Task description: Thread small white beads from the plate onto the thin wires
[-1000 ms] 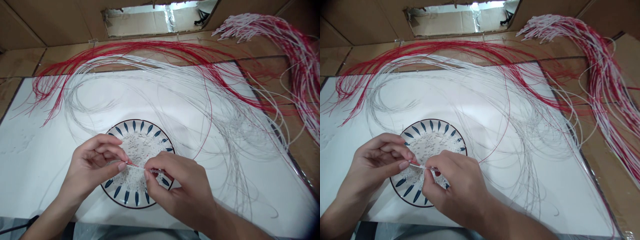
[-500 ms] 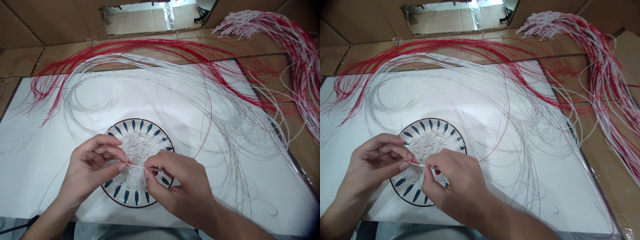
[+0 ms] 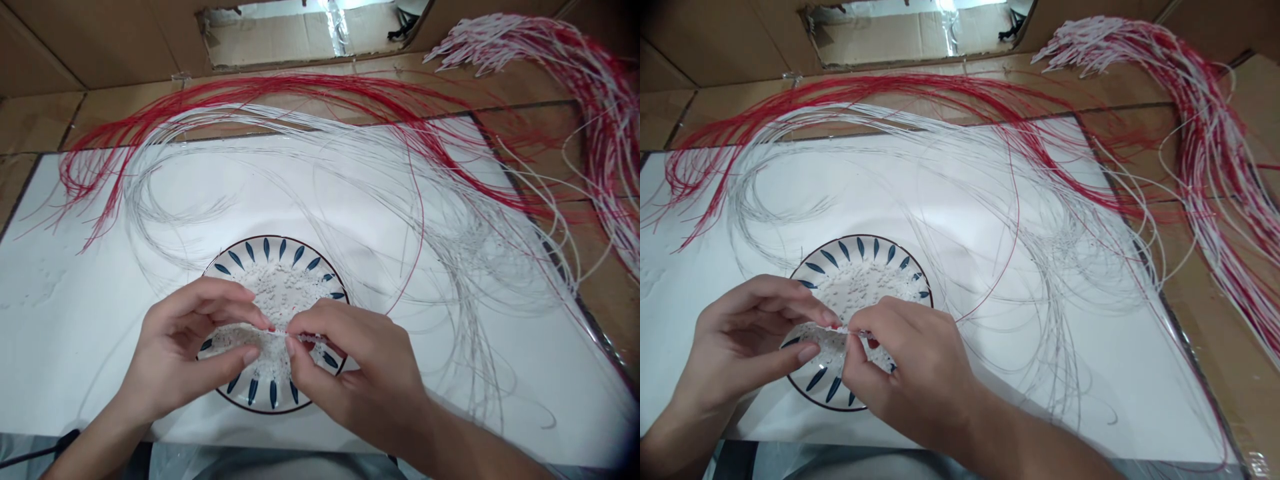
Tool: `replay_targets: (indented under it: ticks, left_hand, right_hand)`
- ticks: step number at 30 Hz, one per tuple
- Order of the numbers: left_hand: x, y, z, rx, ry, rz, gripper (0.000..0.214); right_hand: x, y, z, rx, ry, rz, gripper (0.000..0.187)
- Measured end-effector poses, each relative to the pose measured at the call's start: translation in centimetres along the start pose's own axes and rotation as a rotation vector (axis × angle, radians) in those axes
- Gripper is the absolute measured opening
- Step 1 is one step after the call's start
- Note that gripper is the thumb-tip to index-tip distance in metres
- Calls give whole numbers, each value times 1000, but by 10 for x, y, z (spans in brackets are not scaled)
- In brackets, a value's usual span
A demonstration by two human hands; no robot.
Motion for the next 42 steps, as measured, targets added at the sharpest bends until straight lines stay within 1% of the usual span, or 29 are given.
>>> replay_targets:
  ticks: [2, 4, 7, 9, 10, 13, 17, 21, 24, 27, 29, 33, 35, 37, 39, 42]
  left_hand:
    - [-1, 2, -1, -23, -50, -43, 48]
    - [-2, 3, -2, -61, -174, -21, 47]
    - [-2, -2, -6, -193, -523, 91, 43]
    - [-1, -7, -9, -272, -760, 116, 42]
    - [0, -10, -11, -297, -841, 108, 41]
    - [0, -15, -13, -332, -938, 91, 37]
    - [-1, -15, -12, -363, -956, 78, 32]
    - [-2, -13, -15, -371, -963, 39, 39]
    - [-2, -14, -18, -366, -971, 46, 40]
    - [-3, -14, -18, -390, -976, 52, 38]
    - [-3, -14, -16, -414, -975, 67, 35]
    - [-3, -10, -10, -447, -950, 151, 30]
    - [-3, -8, -8, -419, -890, 192, 30]
    - [-3, -6, -7, -356, -787, 229, 30]
    - [-3, -5, -7, -271, -641, 257, 32]
    - [-3, -4, -7, -134, -403, 261, 33]
  right_hand:
    - [0, 0, 0, 2, 8, -3, 10]
    - [0, 1, 0, 1, 17, -7, 10]
    - [0, 1, 0, -2, 21, -14, 10]
    - [-1, 1, 0, -1, 23, -13, 10]
    - [-1, 1, 1, 1, 26, -12, 10]
    - [-2, 1, 1, 8, 26, -18, 11]
    - [-2, 1, 3, 18, 22, -20, 10]
    - [-2, 2, 3, 25, 16, -15, 10]
    - [-2, 2, 3, 27, 16, -13, 11]
    - [-2, 2, 3, 37, 15, -12, 10]
    - [-3, 1, 4, 35, 13, -12, 10]
    - [-1, 1, 5, 33, 5, -2, 9]
    - [-1, 1, 5, 37, 1, 5, 8]
    - [0, 1, 5, 33, -2, 8, 8]
    - [0, 1, 4, 22, -4, 8, 8]
    - [0, 0, 4, 13, -8, 10, 9]
Point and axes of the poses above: each hand's wrist, its own y-axis away from the middle knuckle, its own x-axis out of the back of the hand, z = x × y, the point moved 1 cm from there along -y, towards the middle knuckle, and after that the axes turned 11 degrees about x, right-handed, at the moved point
